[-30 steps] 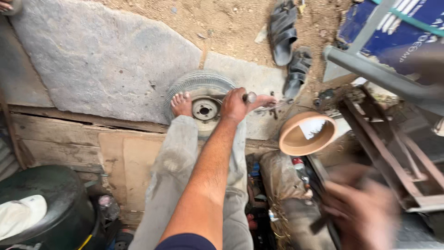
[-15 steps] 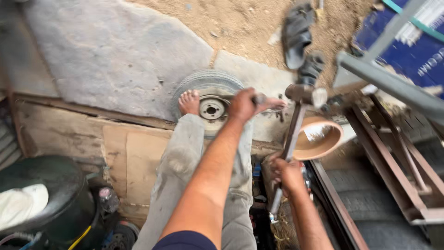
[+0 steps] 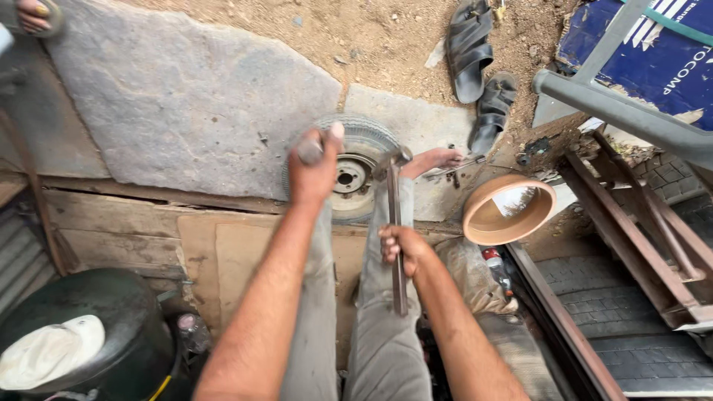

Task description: The person separates the components of a small wheel by removing fasteners and striking the rim with a hammer and a metal rod, then reassembles the wheel.

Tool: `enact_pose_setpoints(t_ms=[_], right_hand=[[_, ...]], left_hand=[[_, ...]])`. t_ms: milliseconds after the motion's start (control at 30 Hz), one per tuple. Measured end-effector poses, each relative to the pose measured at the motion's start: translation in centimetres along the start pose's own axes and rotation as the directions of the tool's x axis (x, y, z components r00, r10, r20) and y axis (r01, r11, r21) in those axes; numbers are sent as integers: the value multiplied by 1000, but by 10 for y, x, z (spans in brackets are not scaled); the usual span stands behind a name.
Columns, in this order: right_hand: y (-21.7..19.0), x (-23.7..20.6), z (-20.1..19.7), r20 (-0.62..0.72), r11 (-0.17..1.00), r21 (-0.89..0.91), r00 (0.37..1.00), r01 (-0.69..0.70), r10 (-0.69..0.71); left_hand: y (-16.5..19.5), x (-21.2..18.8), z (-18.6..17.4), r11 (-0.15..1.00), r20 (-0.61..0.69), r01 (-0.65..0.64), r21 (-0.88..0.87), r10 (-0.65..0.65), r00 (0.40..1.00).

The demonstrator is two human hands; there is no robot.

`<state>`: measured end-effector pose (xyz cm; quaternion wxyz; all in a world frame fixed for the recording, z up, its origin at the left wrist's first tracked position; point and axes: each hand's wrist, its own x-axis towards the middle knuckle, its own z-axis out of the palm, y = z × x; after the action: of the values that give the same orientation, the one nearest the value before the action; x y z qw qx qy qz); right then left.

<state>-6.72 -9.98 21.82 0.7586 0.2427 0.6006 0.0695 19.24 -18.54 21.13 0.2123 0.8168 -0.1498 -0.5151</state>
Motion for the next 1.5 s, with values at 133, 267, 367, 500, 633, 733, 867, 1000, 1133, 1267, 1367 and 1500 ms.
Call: enact_pose_setpoints(t_ms=[133,267,367,500,633,733,867,1000,1133,1267,1367,1500], right_hand=[[66,-10,10,-62,999,-22,998,29,-31],[129,-16,20,-104,998,57,994,35,-29],[156,-13,33,-44,988,150,999,15,-9],[174,-9,45,-82,991,129,997,16,-6],[184,2,45,-108,997,80,994,22,-13],[188,17,41,-202,996,-63,977,57,-69],[189,32,32,-151,999,9,988,38,-36],[173,34,15,-126,999,-7,991,44,-45],[150,22,-4,-141,997,-65,988,48,-57],[136,3,-22,-88,978,-99,977,185,-193],[123,-15,-33,-107,982,-101,980,158,-169],[94,-20,-52,-149,964,-214,970,157,-191]], left_hand=[[-30,-34,-8,795,-142,-560,234,598,789],[-56,-64,-22,827,-81,-550,115,560,825],[-64,-83,-40,941,-4,-338,13,338,941],[-64,-94,-60,956,60,-287,-57,290,955],[-70,-99,-72,961,70,-269,-67,273,959],[-82,-105,-74,932,45,-354,-73,358,933],[-104,-121,-69,908,42,-418,-17,418,907],[-122,-140,-50,945,53,-327,5,326,944],[-133,-175,-35,928,95,-371,38,366,926],[-122,-205,-12,891,101,-453,-35,454,885],[-104,-228,5,914,49,-405,-28,406,913],[-90,-249,17,893,21,-438,-102,442,897]])
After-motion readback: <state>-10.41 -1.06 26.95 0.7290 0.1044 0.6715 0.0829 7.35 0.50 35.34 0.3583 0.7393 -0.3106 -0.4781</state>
